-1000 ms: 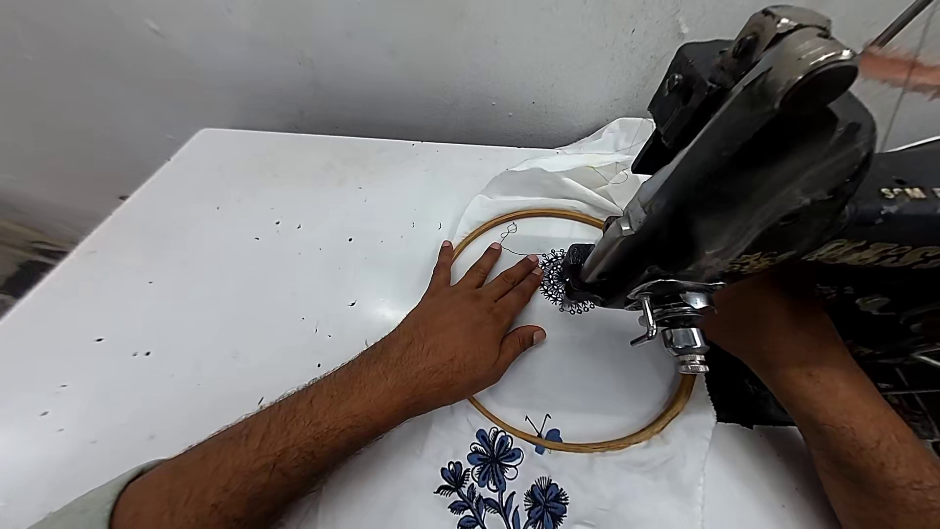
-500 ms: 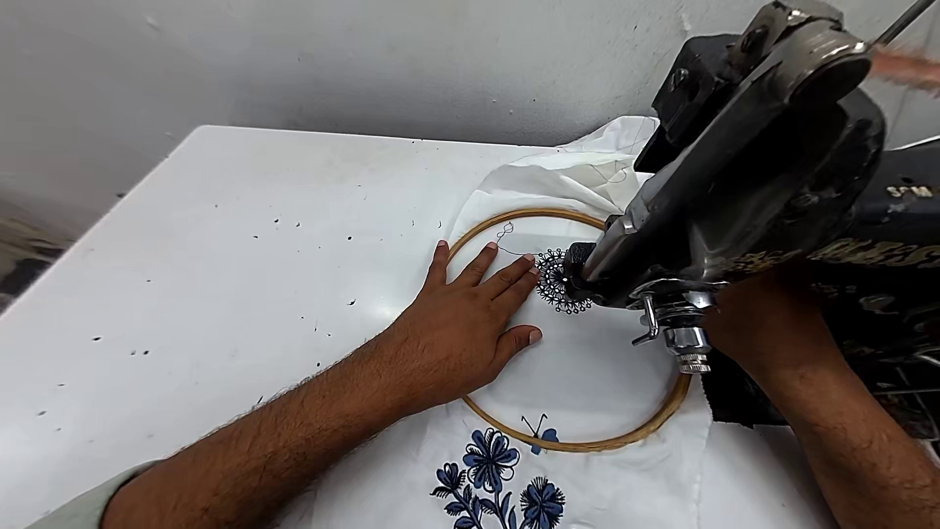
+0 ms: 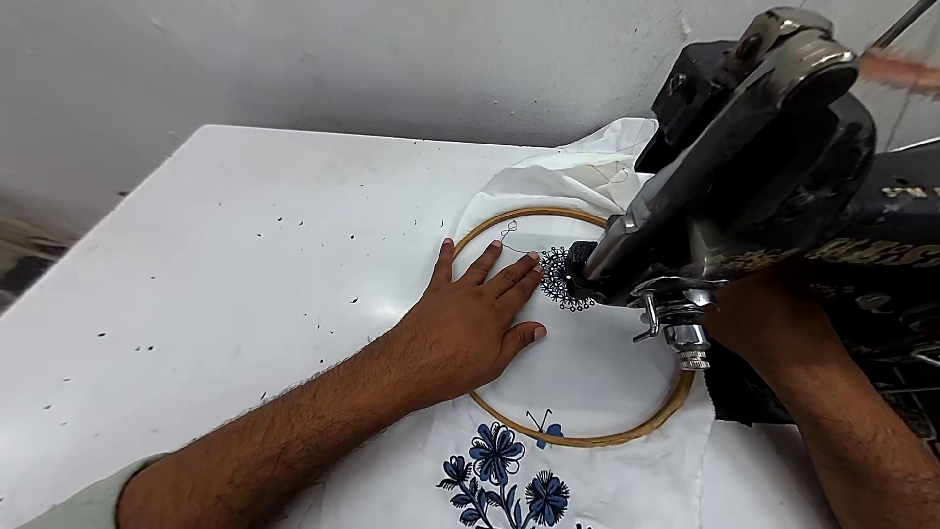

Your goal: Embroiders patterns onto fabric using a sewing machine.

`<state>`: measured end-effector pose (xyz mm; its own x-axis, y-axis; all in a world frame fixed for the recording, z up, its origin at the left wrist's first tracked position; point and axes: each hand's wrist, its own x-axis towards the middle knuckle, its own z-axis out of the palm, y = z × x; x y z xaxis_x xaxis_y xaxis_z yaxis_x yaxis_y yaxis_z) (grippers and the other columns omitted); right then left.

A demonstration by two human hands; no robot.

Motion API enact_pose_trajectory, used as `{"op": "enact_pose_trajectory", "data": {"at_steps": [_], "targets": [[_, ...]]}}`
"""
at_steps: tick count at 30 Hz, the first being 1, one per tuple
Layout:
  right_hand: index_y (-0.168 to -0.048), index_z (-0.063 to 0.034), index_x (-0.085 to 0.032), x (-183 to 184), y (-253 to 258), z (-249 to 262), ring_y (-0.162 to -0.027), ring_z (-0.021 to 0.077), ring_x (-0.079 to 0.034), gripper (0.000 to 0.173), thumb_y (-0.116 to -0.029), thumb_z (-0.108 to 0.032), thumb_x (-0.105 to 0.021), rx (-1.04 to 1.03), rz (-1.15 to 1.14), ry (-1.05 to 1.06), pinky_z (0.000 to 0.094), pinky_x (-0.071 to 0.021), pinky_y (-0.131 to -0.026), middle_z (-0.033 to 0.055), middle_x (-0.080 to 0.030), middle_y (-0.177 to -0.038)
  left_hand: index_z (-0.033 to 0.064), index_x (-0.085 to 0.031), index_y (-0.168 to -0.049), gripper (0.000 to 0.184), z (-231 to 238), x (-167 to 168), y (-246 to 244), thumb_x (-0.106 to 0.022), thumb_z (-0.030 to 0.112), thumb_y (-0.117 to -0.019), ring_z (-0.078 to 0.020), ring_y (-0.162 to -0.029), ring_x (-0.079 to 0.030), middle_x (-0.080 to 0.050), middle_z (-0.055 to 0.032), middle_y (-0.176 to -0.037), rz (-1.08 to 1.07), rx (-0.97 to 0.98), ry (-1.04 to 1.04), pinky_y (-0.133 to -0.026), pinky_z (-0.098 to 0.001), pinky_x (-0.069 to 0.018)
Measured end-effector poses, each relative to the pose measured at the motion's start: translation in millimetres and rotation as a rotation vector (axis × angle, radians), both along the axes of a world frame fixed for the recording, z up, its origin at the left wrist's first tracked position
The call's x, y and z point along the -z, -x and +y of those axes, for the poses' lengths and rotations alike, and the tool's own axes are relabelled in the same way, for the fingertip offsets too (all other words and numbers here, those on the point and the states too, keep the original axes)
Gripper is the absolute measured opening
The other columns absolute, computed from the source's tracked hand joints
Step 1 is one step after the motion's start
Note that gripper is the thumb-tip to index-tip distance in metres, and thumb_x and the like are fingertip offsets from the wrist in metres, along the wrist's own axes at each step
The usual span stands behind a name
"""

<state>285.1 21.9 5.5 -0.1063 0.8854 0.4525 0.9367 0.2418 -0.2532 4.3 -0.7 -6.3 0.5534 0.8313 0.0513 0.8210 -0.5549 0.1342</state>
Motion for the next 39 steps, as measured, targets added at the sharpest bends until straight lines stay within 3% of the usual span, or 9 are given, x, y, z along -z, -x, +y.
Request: {"op": "enact_pose_trajectory", "data": {"at_steps": [9,21,25,27,29,31,34,36,39], "targets": [[-0.097,0.0039,-0.066,1.9,-0.2,2.0,-0.093,0.0455,-0.066,0.032,-0.0930,-0.028,-0.065,-0.016,-0.006,-0.015,0.0644,-0.0472,-0.073,0.0277,-0.066,-0.094,0.0195,-0.040,-0.160,0.067,2.1,-0.3,1.3,-0.025,0.058,-0.1073,-0.0296,-0.156,-0.026,-0.034,0.0046,-0.167,0.000,-0.007,0.004,-0.117,-0.0775,-0.0103],[-0.088,0.0021,-0.066,-2.7,-0.9,-0.2,-0.078,0.0389,-0.064,0.025,-0.0930,-0.022,-0.069,0.018,0.013,0.058,0.0601,-0.0453,-0.066,0.0229,-0.064,-0.082,0.0197,-0.040,-0.160,0.067,1.6,-1.1,1.1,-0.025,0.058,-0.1071,-0.0295,-0.156,-0.025,-0.034,0.0045,-0.167,-0.005,0.014,0.007,-0.118,-0.0765,-0.0106],[-0.089,0.0043,-0.067,0.4,1.6,-3.2,-0.075,0.0436,-0.064,0.031,-0.0970,-0.026,-0.067,0.065,0.021,0.056,0.0624,-0.0464,-0.064,0.0256,-0.064,-0.080,0.0197,-0.040,-0.160,0.066,1.7,-3.4,0.1,-0.029,0.057,-0.1071,-0.0296,-0.156,-0.026,-0.034,0.0038,-0.167,-0.035,0.006,0.026,-0.117,-0.0769,-0.0097],[-0.092,0.0044,-0.067,4.9,1.9,-1.5,-0.080,0.0442,-0.066,0.030,-0.0953,-0.026,-0.066,0.055,0.037,0.001,0.0634,-0.0477,-0.067,0.0262,-0.066,-0.084,0.0175,-0.044,-0.157,0.062,1.0,-5.7,-1.6,-0.038,0.052,-0.1066,-0.0293,-0.154,-0.032,-0.038,0.0008,-0.165,-0.094,0.026,-0.001,-0.118,-0.0748,-0.0144],[-0.092,0.0048,-0.067,5.8,4.0,-2.3,-0.082,0.0443,-0.067,0.026,-0.0927,-0.021,-0.067,0.084,0.050,-0.006,0.0638,-0.0484,-0.069,0.0266,-0.066,-0.086,0.0140,-0.056,-0.147,0.054,-2.5,-9.1,-4.0,-0.045,0.046,-0.1058,-0.0269,-0.144,-0.046,-0.051,-0.0033,-0.154,-0.174,0.068,-0.049,-0.117,-0.0652,-0.0300],[-0.084,0.0033,-0.064,2.7,7.4,-5.2,-0.077,0.0423,-0.065,0.025,-0.0932,-0.019,-0.069,0.171,0.023,0.064,0.0619,-0.0475,-0.064,0.0238,-0.064,-0.079,0.0135,-0.070,-0.126,0.043,-5.5,-11.6,-4.5,-0.049,0.043,-0.1051,-0.0214,-0.117,-0.061,-0.066,-0.0023,-0.126,-0.229,0.123,-0.086,-0.096,-0.0465,-0.0505],[-0.085,0.0018,-0.066,-9.4,9.5,-15.9,-0.078,0.0423,-0.066,0.026,-0.0942,-0.021,-0.074,0.301,-0.027,0.267,0.0632,-0.0502,-0.068,0.0220,-0.064,-0.077,0.0151,-0.077,-0.106,0.035,-7.1,-14.8,-0.6,-0.051,0.038,-0.1050,-0.0146,-0.093,-0.064,-0.068,0.0021,-0.101,-0.214,0.206,-0.069,-0.076,-0.0330,-0.0542],[-0.096,0.0011,-0.067,-6.5,-1.2,-36.3,-0.074,0.0415,-0.066,0.021,-0.0931,-0.019,-0.073,0.208,-0.052,0.293,0.0633,-0.0517,-0.066,0.0191,-0.064,-0.073,0.0159,-0.078,-0.103,0.035,-8.6,-18.0,1.6,-0.051,0.039,-0.1057,-0.0149,-0.093,-0.064,-0.067,0.0023,-0.102,-0.137,0.194,-0.042,-0.076,-0.0333,-0.0545],[-0.092,-0.0073,-0.068,-2.7,-8.8,-76.2,-0.056,0.0262,-0.062,0.016,-0.0885,-0.022,-0.065,-0.046,-0.024,0.434,0.0521,-0.0520,-0.052,0.0063,-0.061,-0.063,0.0148,-0.077,-0.108,0.038,-7.2,-17.9,1.8,-0.050,0.041,-0.1060,-0.0219,-0.101,-0.065,-0.069,-0.0009,-0.116,-0.013,0.117,-0.070,-0.080,-0.0413,-0.0537]]}}
